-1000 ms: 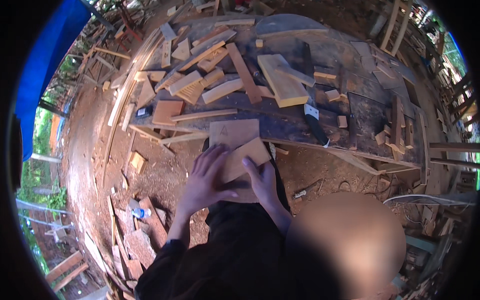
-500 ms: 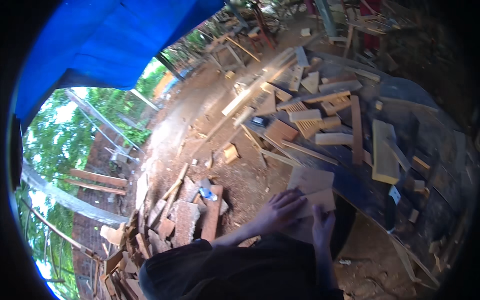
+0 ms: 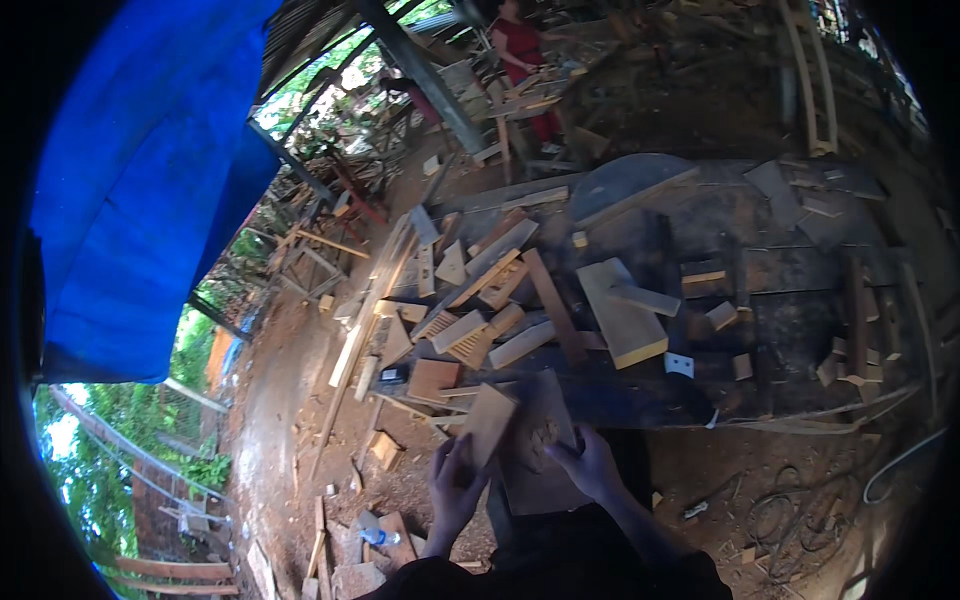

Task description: Carving a heart shape into a wooden block using a chisel and mallet.

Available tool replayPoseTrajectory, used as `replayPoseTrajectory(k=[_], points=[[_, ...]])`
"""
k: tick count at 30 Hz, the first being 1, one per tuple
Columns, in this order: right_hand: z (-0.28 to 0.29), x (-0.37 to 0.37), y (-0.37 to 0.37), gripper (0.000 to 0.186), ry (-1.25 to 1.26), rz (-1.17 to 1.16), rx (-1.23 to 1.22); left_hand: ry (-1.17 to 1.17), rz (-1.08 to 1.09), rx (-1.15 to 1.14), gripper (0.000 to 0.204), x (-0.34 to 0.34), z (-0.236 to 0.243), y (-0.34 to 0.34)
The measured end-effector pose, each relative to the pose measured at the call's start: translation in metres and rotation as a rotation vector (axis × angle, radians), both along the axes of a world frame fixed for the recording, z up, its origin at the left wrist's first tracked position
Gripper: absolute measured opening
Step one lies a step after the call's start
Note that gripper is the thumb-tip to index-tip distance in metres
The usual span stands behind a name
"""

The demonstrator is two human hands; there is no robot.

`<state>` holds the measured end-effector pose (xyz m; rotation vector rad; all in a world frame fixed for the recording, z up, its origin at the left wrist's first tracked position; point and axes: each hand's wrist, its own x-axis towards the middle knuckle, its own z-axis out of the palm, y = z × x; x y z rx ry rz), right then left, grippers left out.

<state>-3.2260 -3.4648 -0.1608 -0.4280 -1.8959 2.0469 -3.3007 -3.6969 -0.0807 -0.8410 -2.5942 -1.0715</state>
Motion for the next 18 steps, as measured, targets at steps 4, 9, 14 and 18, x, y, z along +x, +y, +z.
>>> replayPoseTrajectory(k=[4, 9, 14, 18], points=[[0.031, 0.014, 0.045, 0.038, -0.027, -0.254, 0.003, -0.057, 0.051, 0.197, 0.063, -0.011, -0.020, 0.009], [0.035, 0.029, 0.101, 0.027, -0.021, -0.517, 0.115, -0.159, 0.125, 0.285, 0.062, -0.016, -0.057, 0.020], [0.031, 0.046, 0.108, 0.029, 0.126, -0.798, -0.086, -0.131, 0.083, 0.208, 0.058, -0.024, -0.088, 0.024], [-0.003, 0.060, 0.087, 0.041, -0.081, -0.669, -0.103, 0.000, 0.133, 0.125, 0.058, -0.052, -0.093, 0.021]])
